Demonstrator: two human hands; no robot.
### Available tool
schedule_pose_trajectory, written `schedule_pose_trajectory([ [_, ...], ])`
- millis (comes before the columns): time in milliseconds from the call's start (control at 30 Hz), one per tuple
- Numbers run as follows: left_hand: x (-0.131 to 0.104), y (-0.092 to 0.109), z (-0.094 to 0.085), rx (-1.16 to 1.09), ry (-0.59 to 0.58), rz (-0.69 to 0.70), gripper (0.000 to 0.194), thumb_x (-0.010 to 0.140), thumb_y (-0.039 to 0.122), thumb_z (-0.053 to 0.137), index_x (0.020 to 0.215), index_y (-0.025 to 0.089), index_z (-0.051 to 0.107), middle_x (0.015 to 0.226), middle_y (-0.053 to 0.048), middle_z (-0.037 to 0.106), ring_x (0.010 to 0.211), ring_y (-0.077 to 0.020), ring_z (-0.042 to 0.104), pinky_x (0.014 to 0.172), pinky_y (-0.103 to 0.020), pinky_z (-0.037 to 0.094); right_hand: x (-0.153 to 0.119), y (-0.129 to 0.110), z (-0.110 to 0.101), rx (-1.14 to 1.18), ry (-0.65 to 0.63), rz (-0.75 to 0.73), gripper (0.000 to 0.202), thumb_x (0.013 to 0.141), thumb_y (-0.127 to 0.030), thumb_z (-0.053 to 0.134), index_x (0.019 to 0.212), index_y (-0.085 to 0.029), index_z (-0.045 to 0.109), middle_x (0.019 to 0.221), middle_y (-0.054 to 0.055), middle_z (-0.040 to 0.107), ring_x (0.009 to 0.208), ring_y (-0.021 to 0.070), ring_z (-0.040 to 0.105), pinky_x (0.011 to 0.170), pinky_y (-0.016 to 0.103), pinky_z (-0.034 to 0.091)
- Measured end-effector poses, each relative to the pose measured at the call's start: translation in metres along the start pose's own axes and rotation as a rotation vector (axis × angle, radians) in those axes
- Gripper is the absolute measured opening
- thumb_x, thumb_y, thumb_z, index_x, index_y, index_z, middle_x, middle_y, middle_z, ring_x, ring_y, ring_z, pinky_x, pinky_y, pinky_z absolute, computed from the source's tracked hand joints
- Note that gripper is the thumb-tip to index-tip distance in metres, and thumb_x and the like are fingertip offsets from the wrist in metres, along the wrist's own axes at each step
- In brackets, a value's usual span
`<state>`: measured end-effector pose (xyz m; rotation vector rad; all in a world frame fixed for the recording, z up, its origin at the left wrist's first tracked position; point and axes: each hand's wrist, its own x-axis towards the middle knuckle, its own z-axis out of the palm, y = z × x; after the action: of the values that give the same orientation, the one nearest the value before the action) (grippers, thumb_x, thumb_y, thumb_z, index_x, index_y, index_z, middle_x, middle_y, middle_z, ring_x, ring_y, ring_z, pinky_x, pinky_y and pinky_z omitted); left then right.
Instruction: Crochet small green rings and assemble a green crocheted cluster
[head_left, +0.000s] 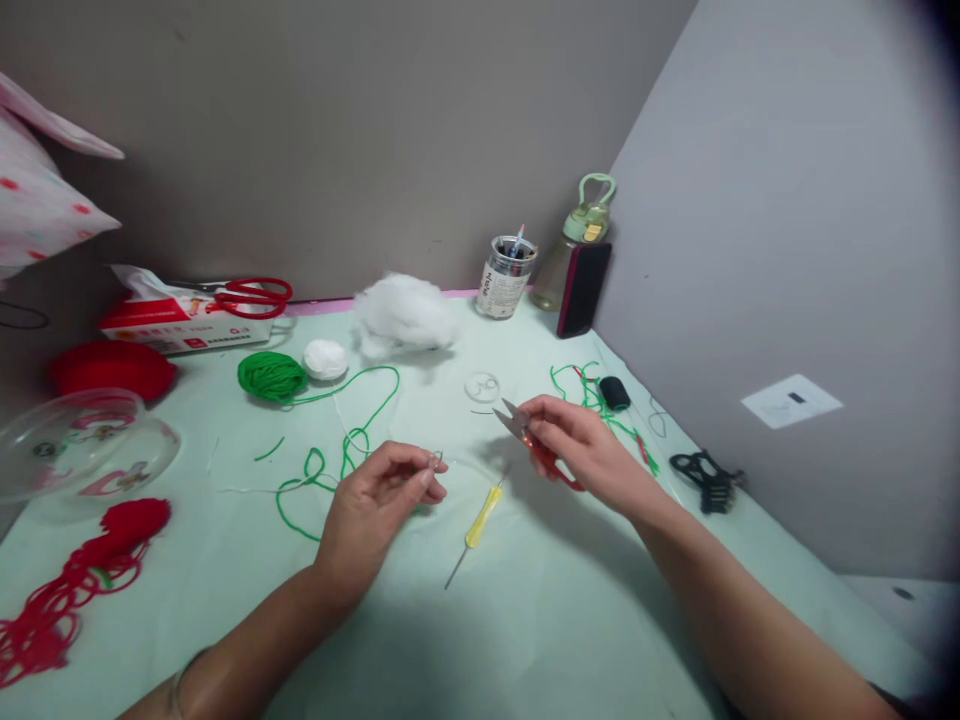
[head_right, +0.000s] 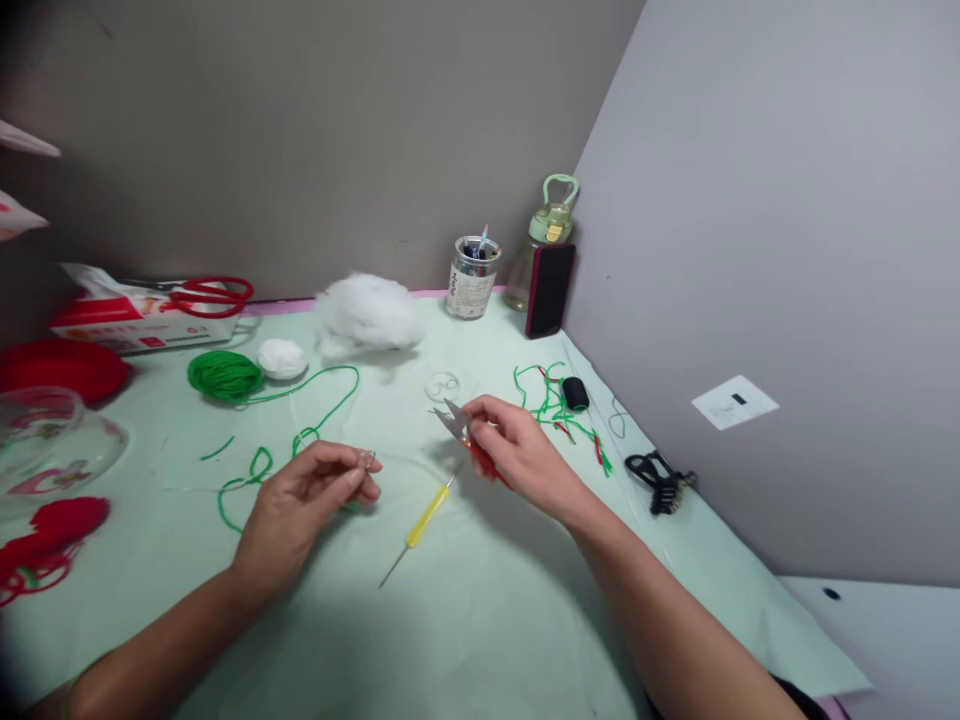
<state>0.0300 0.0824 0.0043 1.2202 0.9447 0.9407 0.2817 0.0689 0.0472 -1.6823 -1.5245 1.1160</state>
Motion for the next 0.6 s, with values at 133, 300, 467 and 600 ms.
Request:
schedule_pose_trajectory([
  [133, -0.004, -0.005, -0.001, 0.292, -0.055, 0.266, 0.007, 0.091, 0.022, 0.065, 0.092, 0.022, 0.072, 0.097, -0.008, 0.074, 0.085, -0.0200, 0.071, 0.083, -0.033, 0.057, -0.002, -0.005, 0.020, 0.599, -0.234, 0.125, 0.053, 0.087, -0.068, 0.059, 0.101, -0.017, 0.058, 0.064, -0.008, 0.042, 0.044, 0.0034, 0.023, 0.040, 0.020, 0.016],
  [300, -0.002, -0.013, -0.008, 0.521, -0.184, 0.473, 0.021, 0.090, 0.016, 0.063, 0.101, 0.025, 0.078, 0.102, -0.010, 0.076, 0.094, -0.0222, 0.070, 0.084, -0.030, 0.053, -0.004, -0.003, 0.053, 0.677, -0.344, 0.210, 0.045, 0.071, -0.052, 0.083, 0.084, -0.017, 0.058, 0.055, -0.011, 0.036, 0.043, 0.0027, 0.024, 0.039, 0.018, 0.020],
  [467, -0.001, -0.015, -0.009, 0.535, -0.211, 0.433, 0.020, 0.089, 0.017, 0.064, 0.099, 0.025, 0.079, 0.101, -0.010, 0.075, 0.090, -0.0205, 0.069, 0.078, -0.027, 0.050, -0.008, -0.009, 0.061, 0.542, -0.288, 0.206, 0.034, 0.072, -0.044, 0.080, 0.074, -0.016, 0.060, 0.058, -0.007, 0.051, 0.044, 0.0038, 0.033, 0.041, 0.020, 0.025],
  [600, -0.002, -0.008, 0.002, 0.316, -0.126, 0.206, 0.008, 0.086, 0.025, 0.069, 0.094, 0.023, 0.071, 0.097, -0.008, 0.072, 0.089, -0.0209, 0.068, 0.081, -0.030, 0.052, -0.010, -0.011, 0.059, 0.434, -0.210, 0.102, 0.026, 0.075, -0.038, 0.076, 0.073, -0.016, 0.062, 0.060, -0.005, 0.053, 0.051, 0.0062, 0.036, 0.049, 0.022, 0.028],
])
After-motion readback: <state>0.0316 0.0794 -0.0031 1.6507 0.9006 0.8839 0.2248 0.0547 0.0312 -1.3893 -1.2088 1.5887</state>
